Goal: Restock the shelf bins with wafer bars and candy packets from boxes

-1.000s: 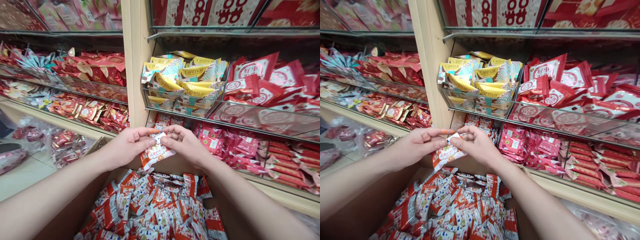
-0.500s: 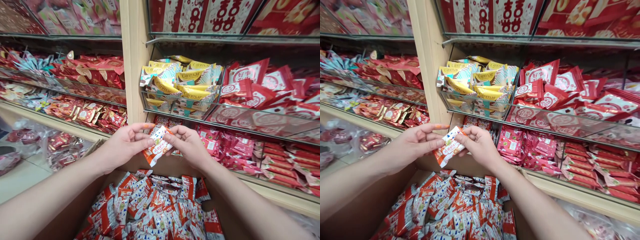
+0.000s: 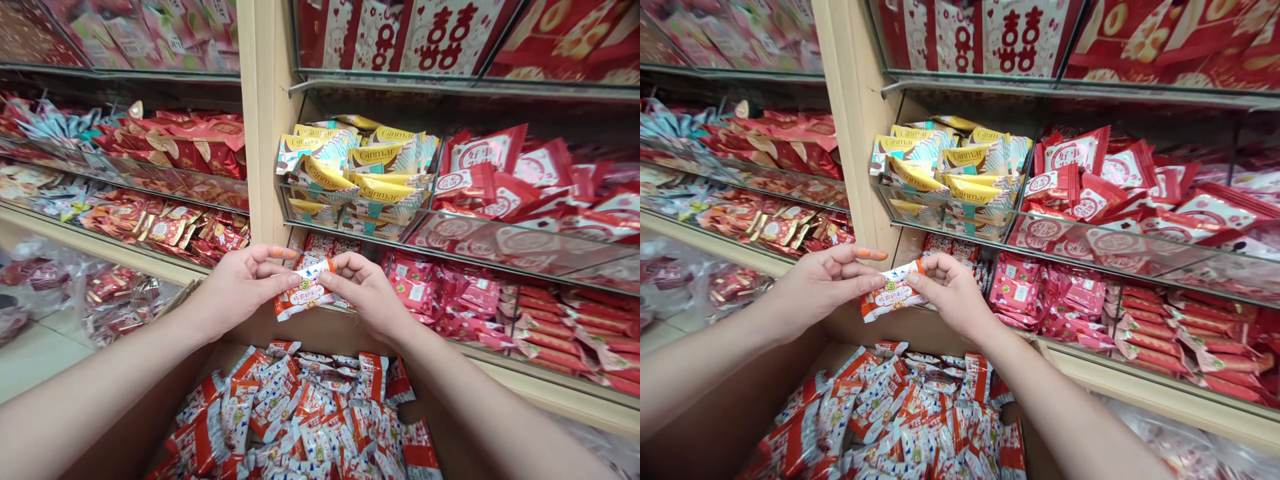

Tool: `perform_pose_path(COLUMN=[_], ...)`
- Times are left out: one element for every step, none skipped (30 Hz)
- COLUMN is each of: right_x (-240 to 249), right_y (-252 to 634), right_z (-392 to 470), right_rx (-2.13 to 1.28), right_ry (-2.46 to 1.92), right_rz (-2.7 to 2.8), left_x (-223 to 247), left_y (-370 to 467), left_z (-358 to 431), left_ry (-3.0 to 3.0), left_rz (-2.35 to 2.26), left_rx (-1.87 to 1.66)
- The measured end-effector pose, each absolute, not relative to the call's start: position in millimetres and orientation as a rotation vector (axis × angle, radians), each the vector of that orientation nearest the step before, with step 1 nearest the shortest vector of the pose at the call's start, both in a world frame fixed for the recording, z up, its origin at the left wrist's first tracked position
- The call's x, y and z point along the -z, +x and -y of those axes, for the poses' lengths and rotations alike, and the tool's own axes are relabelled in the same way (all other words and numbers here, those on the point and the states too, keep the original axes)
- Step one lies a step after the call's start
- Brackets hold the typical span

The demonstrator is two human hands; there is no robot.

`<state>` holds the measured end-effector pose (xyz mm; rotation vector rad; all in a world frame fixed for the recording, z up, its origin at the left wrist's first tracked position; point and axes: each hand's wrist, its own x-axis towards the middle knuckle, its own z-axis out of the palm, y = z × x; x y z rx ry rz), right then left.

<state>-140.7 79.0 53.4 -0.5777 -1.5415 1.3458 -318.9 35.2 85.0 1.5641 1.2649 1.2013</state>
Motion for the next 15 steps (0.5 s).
perform_pose_path(right_x=[-53,-52,-52,-51,-51,-51,-50,-50,-51,-52,-53,-55,-58,-60,-63], right_y=[-141,-140,-140,-140,-139,-139,-139,-139,-139,-138,-137,-135,-132,-128,-123], right_z=[-79,-80,-80,-81,-81,-81,-81,-81,-81,-81,-81,-82,-83,-85,-87], right_rx=[-1.321,-1.306,-1.299,-1.292,-1.278,-1.260,-1.243,-1.233,-1.227,-1.223,-1.210,-1.165,-1.070,-0.918,-0.720], right_ry=[-0.568,-0.559,-0.546,-0.529,-0.516,-0.513,-0.521,-0.541,-0.568,-0.597,-0.626,-0.661,-0.715,-0.793,-0.891], right_rz=[1.552,1.573,1.606,1.650,1.708,1.778,1.851,1.913,1.953,1.974,1.981,1.978,1.981,1.999,2.030], left_x=[-85,-85,-84,-84,-83,-82,-81,-80,-79,-79,-79,-79,-80,-81,-82], left_y=[-320,-320,-321,-321,-322,-322,-322,-322,-322,-322,-321,-321,-321,-321,-321], left_z=[-35,-35,-35,-36,-36,-37,-38,-39,-40,-42,-43,-44,-44,-44,-44], left_ry=[1.595,1.632,1.672,1.712,1.747,1.773,1.789,1.794,1.791,1.785,1.777,1.775,1.778,1.781,1.789], left_rz=[-1.276,-1.289,-1.302,-1.315,-1.326,-1.335,-1.344,-1.353,-1.363,-1.375,-1.385,-1.393,-1.401,-1.407,-1.420], left_rx=[-1.191,-1.174,-1.149,-1.123,-1.094,-1.064,-1.039,-1.026,-1.034,-1.061,-1.108,-1.168,-1.231,-1.286,-1.323])
